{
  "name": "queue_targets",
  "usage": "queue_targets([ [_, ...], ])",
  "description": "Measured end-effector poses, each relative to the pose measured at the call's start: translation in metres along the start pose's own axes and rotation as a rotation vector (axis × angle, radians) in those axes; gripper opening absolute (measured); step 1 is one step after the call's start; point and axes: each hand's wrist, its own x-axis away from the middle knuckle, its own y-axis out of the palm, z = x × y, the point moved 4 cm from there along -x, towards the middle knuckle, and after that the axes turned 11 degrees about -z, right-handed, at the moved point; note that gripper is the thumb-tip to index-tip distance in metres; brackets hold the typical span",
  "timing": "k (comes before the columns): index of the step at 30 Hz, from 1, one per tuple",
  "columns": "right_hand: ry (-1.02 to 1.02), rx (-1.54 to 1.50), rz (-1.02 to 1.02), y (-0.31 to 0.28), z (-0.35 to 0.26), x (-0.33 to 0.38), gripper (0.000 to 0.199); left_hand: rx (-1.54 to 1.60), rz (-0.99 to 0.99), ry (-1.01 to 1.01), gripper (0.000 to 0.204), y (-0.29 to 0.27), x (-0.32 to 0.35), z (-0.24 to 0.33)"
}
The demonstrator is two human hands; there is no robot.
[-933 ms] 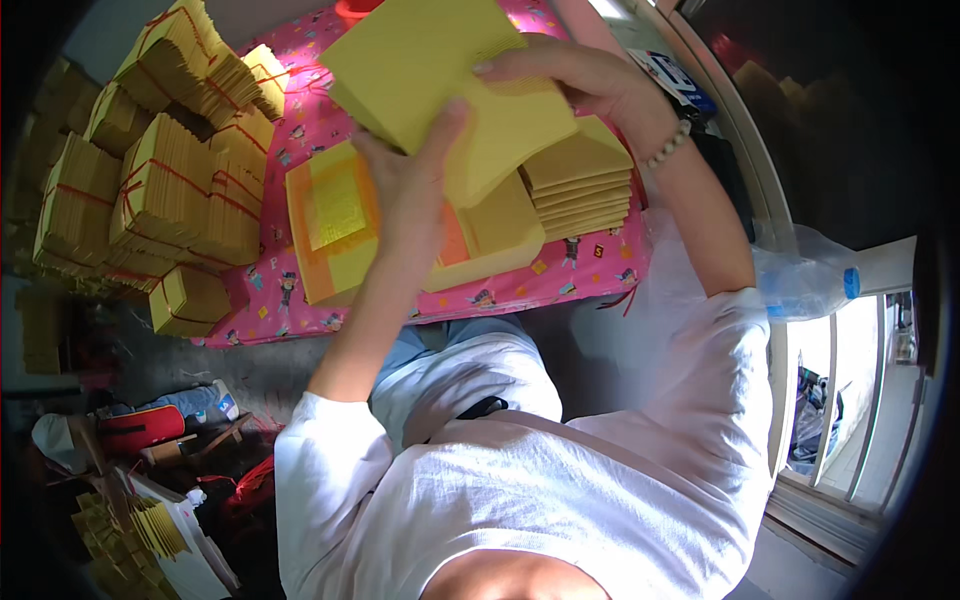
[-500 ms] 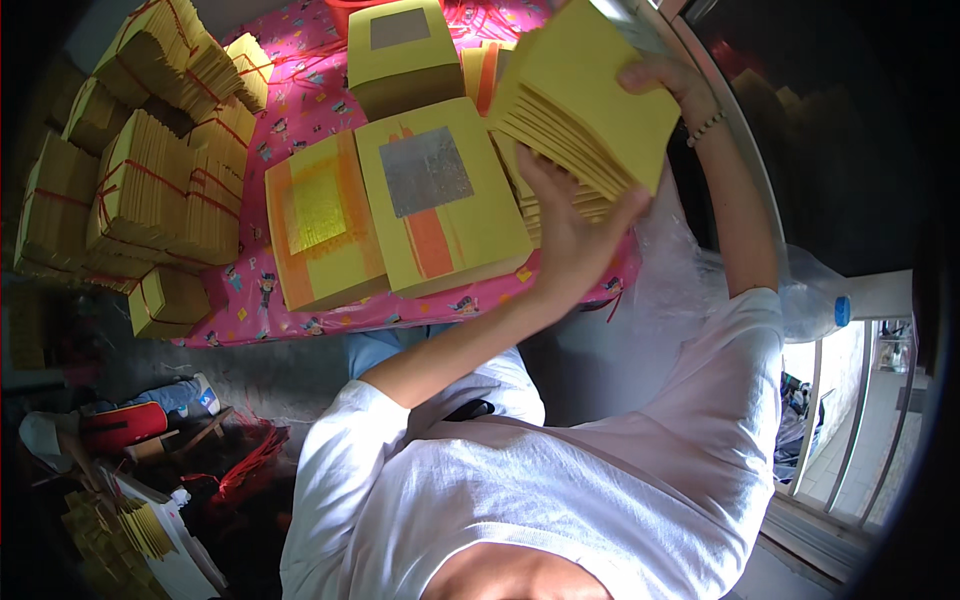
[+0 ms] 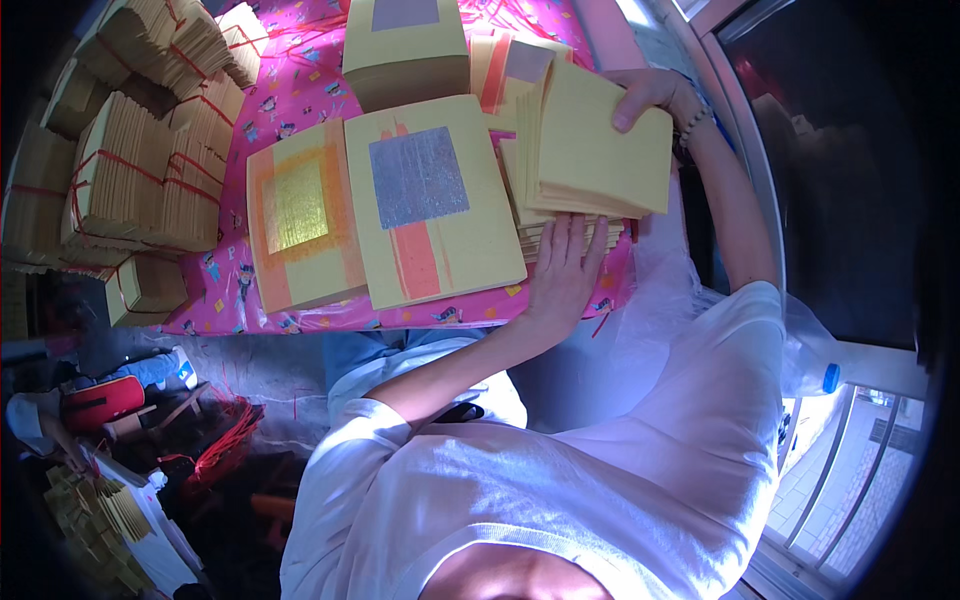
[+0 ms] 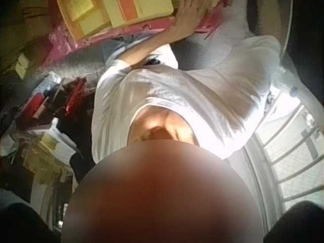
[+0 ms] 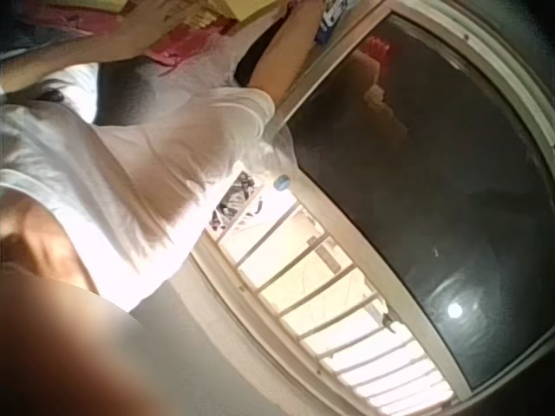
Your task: The person stacks yellow paper sheets into a neat pile on a pink patterned tablecloth, then uses a red string to tie the stack into a bundle. The person handles the sheets by hand and secures the bundle with a knot.
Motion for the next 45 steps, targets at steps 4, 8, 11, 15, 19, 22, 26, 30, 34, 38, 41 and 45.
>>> queue_targets([
  [4,0.12,0.132,-0.04,0.006,0.013,-0.028,0.086,-0.075,-0.033,-0.02,0.06,0.006,0.008,0.003],
  [8,0.208,0.092,-0.08,0.005,0.029,-0.042,0.087,-0.171,-0.123,-0.003,0.064,0.015,0.017,0.004],
  [11,0.24,0.153,-0.108,0.007,0.035,-0.051,0.086,-0.047,-0.088,0.012,0.075,0.027,0.022,0.003],
  [15,0.237,0.234,-0.131,0.013,0.034,-0.056,0.081,-0.064,-0.065,0.018,0.076,0.038,0.026,0.003],
  [19,0.329,0.263,-0.087,0.012,0.033,-0.058,0.077,-0.008,-0.088,0.014,0.077,0.032,0.026,0.002],
  [22,0.269,0.224,-0.119,0.013,0.036,-0.063,0.076,0.181,-0.097,0.032,0.08,0.026,0.028,-0.001],
  [26,0.241,0.196,-0.148,0.012,0.041,-0.061,0.079,0.481,-0.031,0.1,0.085,0.01,0.047,0.001],
  [30,0.254,0.219,-0.13,0.009,0.042,-0.066,0.086,1.352,-0.05,-0.279,0.074,0.026,0.072,0.0],
  [34,0.235,0.203,-0.109,0.006,0.044,-0.067,0.079,2.362,0.073,-0.704,0.058,0.062,0.071,-0.002],
  [38,0.191,0.172,-0.119,0.001,0.052,-0.07,0.08,2.655,0.156,-0.705,0.052,0.066,0.054,-0.01],
  [41,0.145,0.158,-0.113,-0.002,0.055,-0.068,0.079,2.628,0.195,-0.815,0.043,0.071,0.053,-0.009],
  [45,0.128,0.127,-0.128,-0.006,0.056,-0.06,0.079,2.612,0.216,-0.826,0.036,0.068,0.043,-0.013],
])
